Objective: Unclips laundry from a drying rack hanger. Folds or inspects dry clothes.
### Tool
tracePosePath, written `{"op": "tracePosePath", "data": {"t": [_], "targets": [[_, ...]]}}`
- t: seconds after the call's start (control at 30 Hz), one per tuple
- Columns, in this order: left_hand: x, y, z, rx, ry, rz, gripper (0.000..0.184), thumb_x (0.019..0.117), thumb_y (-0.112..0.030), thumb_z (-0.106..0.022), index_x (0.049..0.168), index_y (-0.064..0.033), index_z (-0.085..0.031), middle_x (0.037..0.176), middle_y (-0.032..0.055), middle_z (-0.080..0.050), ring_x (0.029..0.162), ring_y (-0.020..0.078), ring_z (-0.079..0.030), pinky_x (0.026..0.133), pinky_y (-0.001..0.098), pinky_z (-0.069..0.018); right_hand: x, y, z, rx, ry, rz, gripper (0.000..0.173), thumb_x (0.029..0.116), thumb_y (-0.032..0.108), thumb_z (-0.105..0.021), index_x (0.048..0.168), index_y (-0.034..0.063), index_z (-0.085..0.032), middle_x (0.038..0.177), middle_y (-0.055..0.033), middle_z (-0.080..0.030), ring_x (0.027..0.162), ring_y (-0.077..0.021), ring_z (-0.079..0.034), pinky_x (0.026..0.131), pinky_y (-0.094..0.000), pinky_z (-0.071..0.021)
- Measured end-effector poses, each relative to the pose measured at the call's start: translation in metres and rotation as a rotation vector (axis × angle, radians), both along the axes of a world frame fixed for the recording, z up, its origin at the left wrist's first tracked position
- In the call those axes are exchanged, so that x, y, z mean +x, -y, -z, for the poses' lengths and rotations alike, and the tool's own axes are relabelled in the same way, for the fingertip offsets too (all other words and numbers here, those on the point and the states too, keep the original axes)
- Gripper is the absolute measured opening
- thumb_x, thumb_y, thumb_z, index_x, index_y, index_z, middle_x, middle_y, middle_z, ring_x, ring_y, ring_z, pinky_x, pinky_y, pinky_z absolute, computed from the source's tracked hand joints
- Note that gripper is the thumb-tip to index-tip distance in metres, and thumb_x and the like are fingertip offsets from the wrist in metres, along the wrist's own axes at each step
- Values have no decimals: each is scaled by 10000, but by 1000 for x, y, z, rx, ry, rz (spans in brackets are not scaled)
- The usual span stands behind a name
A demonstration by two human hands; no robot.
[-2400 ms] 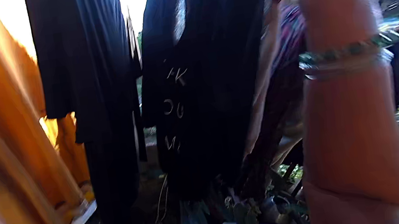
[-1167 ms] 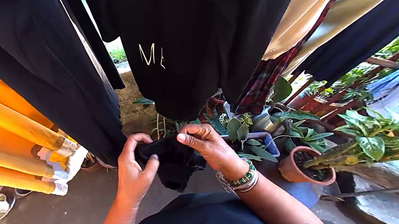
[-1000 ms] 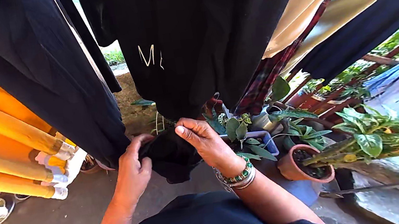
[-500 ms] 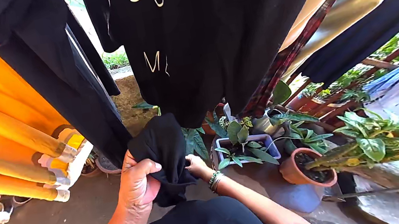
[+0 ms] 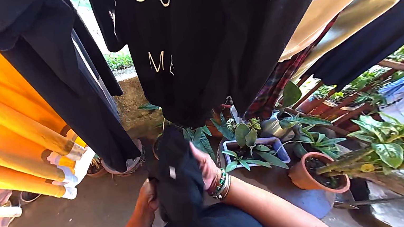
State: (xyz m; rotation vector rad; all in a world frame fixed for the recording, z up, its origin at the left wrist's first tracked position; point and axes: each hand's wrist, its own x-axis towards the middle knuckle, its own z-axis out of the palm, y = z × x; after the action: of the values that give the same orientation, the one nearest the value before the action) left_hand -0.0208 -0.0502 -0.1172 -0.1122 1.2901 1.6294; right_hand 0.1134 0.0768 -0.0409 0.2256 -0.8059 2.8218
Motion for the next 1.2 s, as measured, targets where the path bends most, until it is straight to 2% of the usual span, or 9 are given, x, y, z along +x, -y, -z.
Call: {"op": "tracePosePath", "data": {"t": [0.1, 0.23, 0.33, 0.5, 0.63, 0.87, 1.0, 1.13, 1.2], "targets": [[-7, -15, -14, 624, -7, 336, 272, 1092, -176, -368, 1139, -77, -617, 985, 21, -735, 908, 138, -727, 835, 324, -608, 6, 12, -8, 346, -152, -359, 187, 1012, 447, -599, 1025, 350, -758, 984, 200, -746, 905, 121, -671, 798, -93, -540], [-50, -51, -74, 1031, -29, 389, 321, 1002, -416, -546, 1072, -151, -714, 919, -7, -708, 922, 156, -694, 922, 346, -558, 12, -13, -28, 983, -30, -482, 281, 1009, 370, -601, 1018, 101, -681, 902, 157, -685, 883, 117, -626, 807, -119, -513], [-67, -50, -118, 1182, 7, 262, 295, 1067, -308, -414, 1000, -112, -625, 821, 10, -615, 783, 177, -642, 799, 367, -559, 37, -39, -58, 1757, 206, -418, 460, 985, 348, -632, 740, -41, -613, 644, -109, -569, 616, -205, -568, 583, -418, -437], [-87, -24, -153, 1079, -917, 485, 337, 1011, -372, -551, 754, -190, -672, 660, -78, -632, 680, 73, -659, 791, 286, -580, 102, -48, -75, 2529, 999, -119, 217, 975, 29, -545, 881, -121, -670, 939, -289, -683, 990, -478, -670, 859, -624, -520], [-102, -22, -156, 493, -2170, 1052, 255, 883, 3, -483, 804, -62, -717, 883, 90, -738, 983, 252, -724, 1136, 588, -391, 136, -62, -122, 2228, 964, -392, 249, 979, 185, -678, 848, -24, -709, 799, -189, -668, 794, -383, -668, 718, -586, -513], [-73, -45, -170, -280, -2016, 1736, 375, 1000, -330, -609, 1333, -183, -702, 1234, 139, -722, 1343, 375, -553, 1183, 755, -10, 169, -92, -151, 2186, 1293, -537, 270, 962, 299, -724, 898, 37, -730, 839, -139, -676, 840, -330, -666, 769, -563, -515], [-66, -42, -197, 91, -2341, 1065, 230, 984, -207, -678, 918, -17, -789, 1080, 188, -749, 1197, 415, -651, 1133, 812, -169, 192, -76, -172, 2546, 1439, -22, 223, 961, 187, -708, 779, 57, -698, 778, -123, -678, 832, -337, -689, 745, -543, -528], [-59, -6, -178, 77, -2528, 299, 308, 1043, -116, -433, 1164, 24, -679, 1261, 213, -667, 1226, 401, -601, 1151, 684, -258, 204, -30, -122, 2720, 1209, 1225, 138, 965, 11, -564, 887, -20, -674, 852, -214, -685, 826, -404, -685, 719, -560, -517], [-47, 20, -113, 32, -2413, 600, 177, 979, -68, -559, 977, 27, -709, 1005, 247, -699, 989, 419, -671, 988, 654, -438, 209, -12, -43, 2586, 1206, 1158, 151, 938, 85, -596, 876, 21, -717, 852, -199, -721, 812, -396, -720, 666, -558, -568]]}}
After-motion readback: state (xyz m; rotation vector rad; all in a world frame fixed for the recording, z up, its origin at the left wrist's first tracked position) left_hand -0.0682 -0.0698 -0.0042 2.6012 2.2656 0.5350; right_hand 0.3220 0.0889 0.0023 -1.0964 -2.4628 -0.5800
